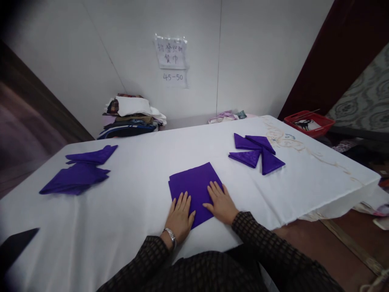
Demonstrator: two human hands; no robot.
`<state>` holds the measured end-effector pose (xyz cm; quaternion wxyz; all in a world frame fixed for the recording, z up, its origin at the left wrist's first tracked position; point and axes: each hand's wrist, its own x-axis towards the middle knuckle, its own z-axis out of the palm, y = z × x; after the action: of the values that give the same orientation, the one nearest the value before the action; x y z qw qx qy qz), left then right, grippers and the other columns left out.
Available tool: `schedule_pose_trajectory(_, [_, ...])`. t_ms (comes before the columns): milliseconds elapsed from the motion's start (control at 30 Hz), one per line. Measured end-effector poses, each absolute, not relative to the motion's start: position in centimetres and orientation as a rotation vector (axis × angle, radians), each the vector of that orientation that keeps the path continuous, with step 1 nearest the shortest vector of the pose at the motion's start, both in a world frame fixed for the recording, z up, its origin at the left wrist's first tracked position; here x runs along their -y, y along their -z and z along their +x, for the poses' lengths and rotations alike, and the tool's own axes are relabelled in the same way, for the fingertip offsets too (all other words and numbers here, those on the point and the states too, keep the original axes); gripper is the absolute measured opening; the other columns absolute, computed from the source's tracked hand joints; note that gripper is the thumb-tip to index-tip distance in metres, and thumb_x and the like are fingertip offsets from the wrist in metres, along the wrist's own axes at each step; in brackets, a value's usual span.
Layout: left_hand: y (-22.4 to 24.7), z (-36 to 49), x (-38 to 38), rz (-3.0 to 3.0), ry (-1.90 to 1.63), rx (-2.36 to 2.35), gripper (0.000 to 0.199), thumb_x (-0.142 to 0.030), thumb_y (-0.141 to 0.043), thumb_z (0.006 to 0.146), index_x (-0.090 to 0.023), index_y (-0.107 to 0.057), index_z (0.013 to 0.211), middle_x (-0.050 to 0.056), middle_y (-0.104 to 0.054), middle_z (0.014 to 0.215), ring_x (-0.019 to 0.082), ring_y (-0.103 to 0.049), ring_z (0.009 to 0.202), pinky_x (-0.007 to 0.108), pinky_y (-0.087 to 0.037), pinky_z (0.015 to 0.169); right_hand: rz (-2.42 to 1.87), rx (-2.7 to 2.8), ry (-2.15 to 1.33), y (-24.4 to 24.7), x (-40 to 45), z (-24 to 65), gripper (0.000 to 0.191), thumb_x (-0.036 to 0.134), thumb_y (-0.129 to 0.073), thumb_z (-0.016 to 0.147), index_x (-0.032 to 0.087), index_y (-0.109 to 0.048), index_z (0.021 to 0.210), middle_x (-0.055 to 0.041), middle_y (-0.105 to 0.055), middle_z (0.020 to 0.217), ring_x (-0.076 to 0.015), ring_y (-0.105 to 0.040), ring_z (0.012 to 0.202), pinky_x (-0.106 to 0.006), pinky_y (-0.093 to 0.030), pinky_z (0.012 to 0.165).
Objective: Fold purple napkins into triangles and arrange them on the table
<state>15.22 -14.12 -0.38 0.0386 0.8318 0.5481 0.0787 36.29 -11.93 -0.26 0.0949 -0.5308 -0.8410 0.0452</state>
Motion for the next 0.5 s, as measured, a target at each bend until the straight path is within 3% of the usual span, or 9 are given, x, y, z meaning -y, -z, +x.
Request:
schedule_pose_trajectory(200, [0.0, 15.1, 14.1, 2.506, -0.255, -1.632, 0.056, -0.038, -0.036, 0.089, -0.011, -0.036, 0.137, 0.013, -0.031, 0.146, 0.027, -0.021, 0.137, 0.048, -0.021, 0.110, -1.880, 2.226, -0.081, 0.9, 11.3, 43.1, 0.065, 0.056, -0.027, 0.092, 0.012, -0.033, 0.140, -0.0172, -0.031, 0.145, -0.0316, -0.024, 0.134, -0.057, -0.021, 0.104])
schedule_pose_trajectory(333, [-1.0, 13.6, 12.6, 2.412, -0.327, -1.712, 0.057, -0.043, -0.034, 0.090, -0.011, -0.034, 0.137, 0.013, -0.029, 0.148, 0.026, -0.021, 0.137, 0.049, -0.021, 0.109, -1.818, 2.117, -0.123, 0.1, 9.7, 43.9, 0.060, 0.051, -0.032, 0.092, 0.012, -0.037, 0.137, -0.0168, -0.038, 0.141, -0.0304, -0.028, 0.133, -0.053, -0.027, 0.103])
schedule_pose_trajectory(500, [-2.3, 10.3, 9.0, 2.171, -0.423, -2.109, 0.048, -0.039, -0.041, 0.088, -0.012, -0.046, 0.128, 0.014, -0.049, 0.133, 0.026, -0.042, 0.122, 0.041, -0.035, 0.099, -1.711, 2.126, -0.270, -1.8, 4.9, 42.0, 0.045, 0.042, -0.043, 0.088, 0.014, -0.055, 0.122, -0.0133, -0.057, 0.124, -0.0254, -0.049, 0.118, -0.038, -0.038, 0.097])
